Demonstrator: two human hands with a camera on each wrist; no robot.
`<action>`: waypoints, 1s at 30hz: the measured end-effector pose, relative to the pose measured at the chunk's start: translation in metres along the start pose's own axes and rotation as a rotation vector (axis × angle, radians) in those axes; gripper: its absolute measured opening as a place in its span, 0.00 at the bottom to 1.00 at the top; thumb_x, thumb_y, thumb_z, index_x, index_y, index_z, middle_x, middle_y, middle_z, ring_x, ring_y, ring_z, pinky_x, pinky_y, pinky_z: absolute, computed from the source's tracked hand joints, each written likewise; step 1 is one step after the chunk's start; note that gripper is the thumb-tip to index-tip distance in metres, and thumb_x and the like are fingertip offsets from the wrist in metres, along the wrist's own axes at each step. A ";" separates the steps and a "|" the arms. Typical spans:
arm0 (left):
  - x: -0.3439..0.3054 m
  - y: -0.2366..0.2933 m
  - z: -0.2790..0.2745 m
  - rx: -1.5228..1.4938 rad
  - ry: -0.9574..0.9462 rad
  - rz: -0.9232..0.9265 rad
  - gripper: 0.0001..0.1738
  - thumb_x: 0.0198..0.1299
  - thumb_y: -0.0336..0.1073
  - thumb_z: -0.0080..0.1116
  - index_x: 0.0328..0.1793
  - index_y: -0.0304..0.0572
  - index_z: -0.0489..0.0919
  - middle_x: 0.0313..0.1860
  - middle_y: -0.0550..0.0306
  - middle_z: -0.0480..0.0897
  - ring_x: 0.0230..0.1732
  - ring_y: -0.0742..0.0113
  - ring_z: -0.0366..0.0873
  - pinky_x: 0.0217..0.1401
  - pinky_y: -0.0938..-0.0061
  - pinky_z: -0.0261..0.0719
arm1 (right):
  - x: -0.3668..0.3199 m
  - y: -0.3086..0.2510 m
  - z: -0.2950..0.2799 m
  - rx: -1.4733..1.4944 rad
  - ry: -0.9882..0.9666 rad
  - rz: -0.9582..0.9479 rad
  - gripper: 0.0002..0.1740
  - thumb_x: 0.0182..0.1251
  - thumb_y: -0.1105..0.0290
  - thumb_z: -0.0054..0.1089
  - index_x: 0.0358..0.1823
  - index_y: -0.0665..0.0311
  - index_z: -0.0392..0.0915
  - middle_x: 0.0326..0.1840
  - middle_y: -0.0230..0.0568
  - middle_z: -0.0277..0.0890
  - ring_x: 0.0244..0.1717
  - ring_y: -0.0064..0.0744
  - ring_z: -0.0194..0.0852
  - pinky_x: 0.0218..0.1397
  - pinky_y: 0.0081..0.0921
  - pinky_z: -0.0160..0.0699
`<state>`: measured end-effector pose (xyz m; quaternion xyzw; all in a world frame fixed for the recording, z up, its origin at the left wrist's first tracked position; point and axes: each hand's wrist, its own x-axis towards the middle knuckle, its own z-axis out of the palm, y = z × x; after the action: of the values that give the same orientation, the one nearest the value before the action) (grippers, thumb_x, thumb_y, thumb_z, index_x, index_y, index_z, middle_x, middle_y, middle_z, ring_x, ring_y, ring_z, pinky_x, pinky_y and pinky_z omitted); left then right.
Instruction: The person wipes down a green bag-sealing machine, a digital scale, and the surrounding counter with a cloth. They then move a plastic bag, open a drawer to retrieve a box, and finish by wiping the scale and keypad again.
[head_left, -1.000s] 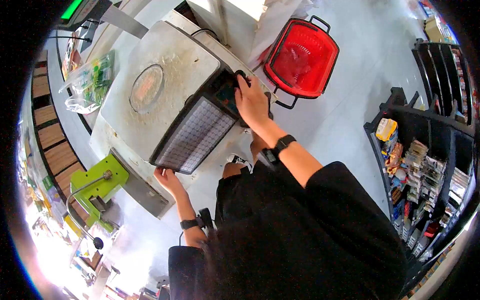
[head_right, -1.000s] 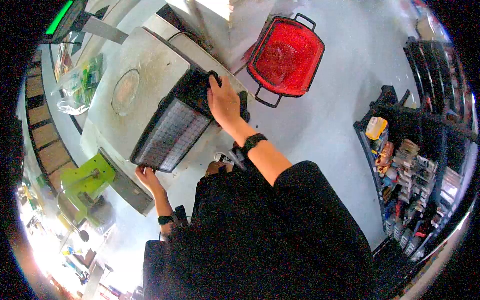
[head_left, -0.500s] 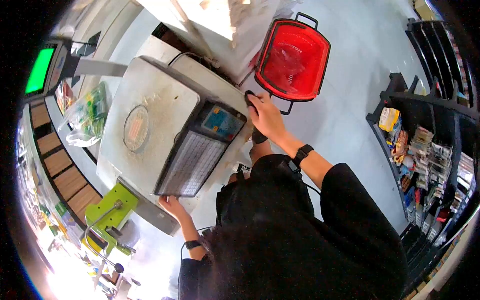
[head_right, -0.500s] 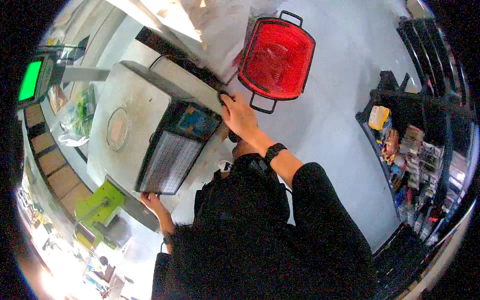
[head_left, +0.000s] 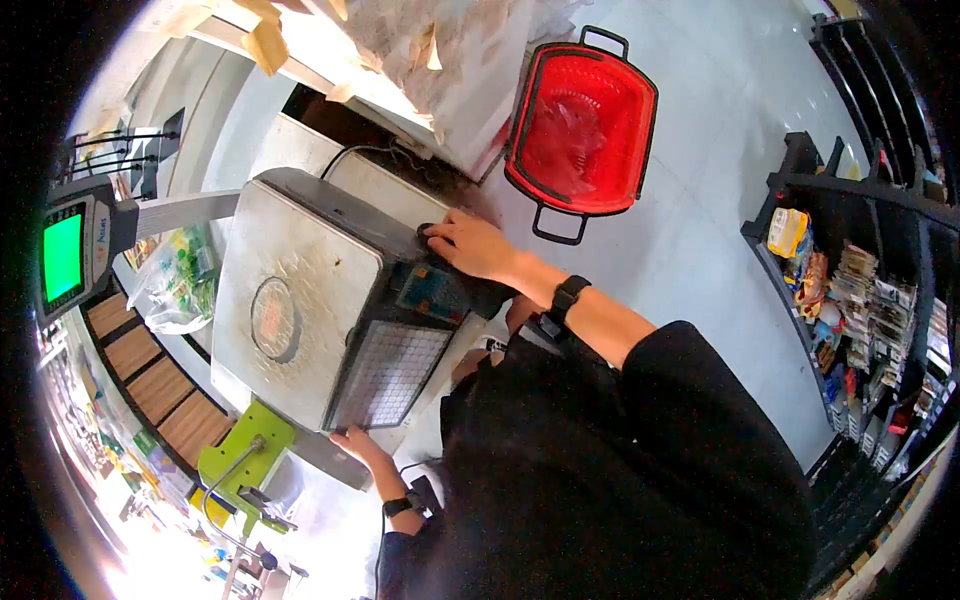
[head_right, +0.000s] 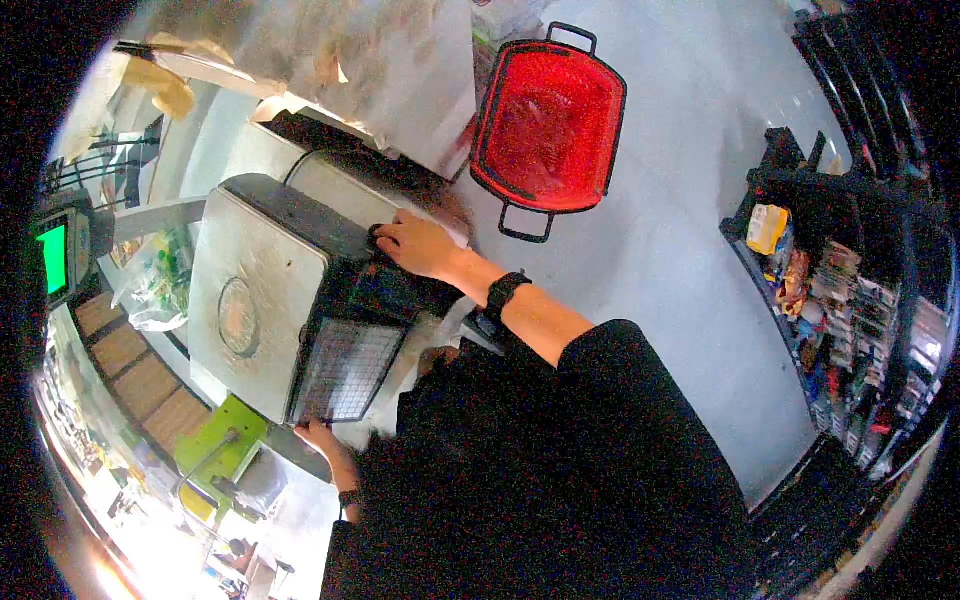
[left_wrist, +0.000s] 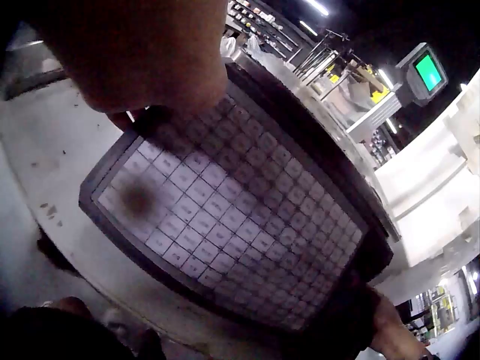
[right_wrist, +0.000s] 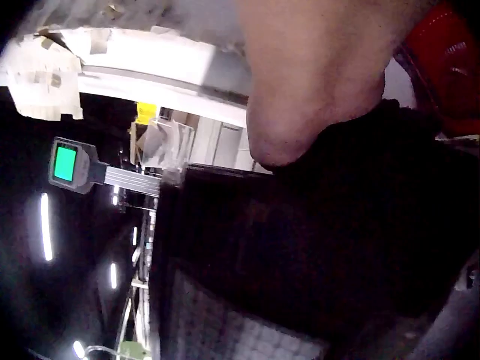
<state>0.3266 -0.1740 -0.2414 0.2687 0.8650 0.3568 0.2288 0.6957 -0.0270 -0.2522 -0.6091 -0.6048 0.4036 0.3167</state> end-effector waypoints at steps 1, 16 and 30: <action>0.000 0.000 0.000 -0.001 0.003 0.001 0.25 0.56 0.26 0.42 0.61 0.28 0.63 0.56 0.43 0.69 0.55 0.55 0.67 0.64 0.66 0.62 | 0.003 -0.011 -0.003 0.090 0.055 -0.082 0.17 0.70 0.57 0.49 0.51 0.56 0.80 0.43 0.41 0.72 0.47 0.44 0.73 0.47 0.34 0.73; -0.015 0.008 0.003 -0.070 -0.037 0.011 0.31 0.55 0.26 0.38 0.68 0.23 0.57 0.66 0.35 0.63 0.63 0.49 0.62 0.70 0.63 0.55 | 0.109 -0.065 -0.003 -0.045 0.008 -0.495 0.13 0.64 0.62 0.56 0.43 0.60 0.82 0.40 0.43 0.72 0.33 0.43 0.76 0.37 0.34 0.75; -0.012 0.011 0.006 -0.117 -0.010 0.062 0.30 0.54 0.26 0.42 0.67 0.26 0.60 0.60 0.38 0.68 0.61 0.50 0.64 0.69 0.64 0.56 | 0.135 -0.085 0.015 -0.076 0.122 -0.456 0.14 0.68 0.61 0.54 0.46 0.59 0.81 0.41 0.43 0.72 0.32 0.43 0.77 0.35 0.35 0.75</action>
<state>0.3424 -0.1720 -0.2348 0.2835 0.8327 0.4123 0.2371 0.6342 0.1117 -0.1992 -0.4915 -0.7212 0.2610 0.4124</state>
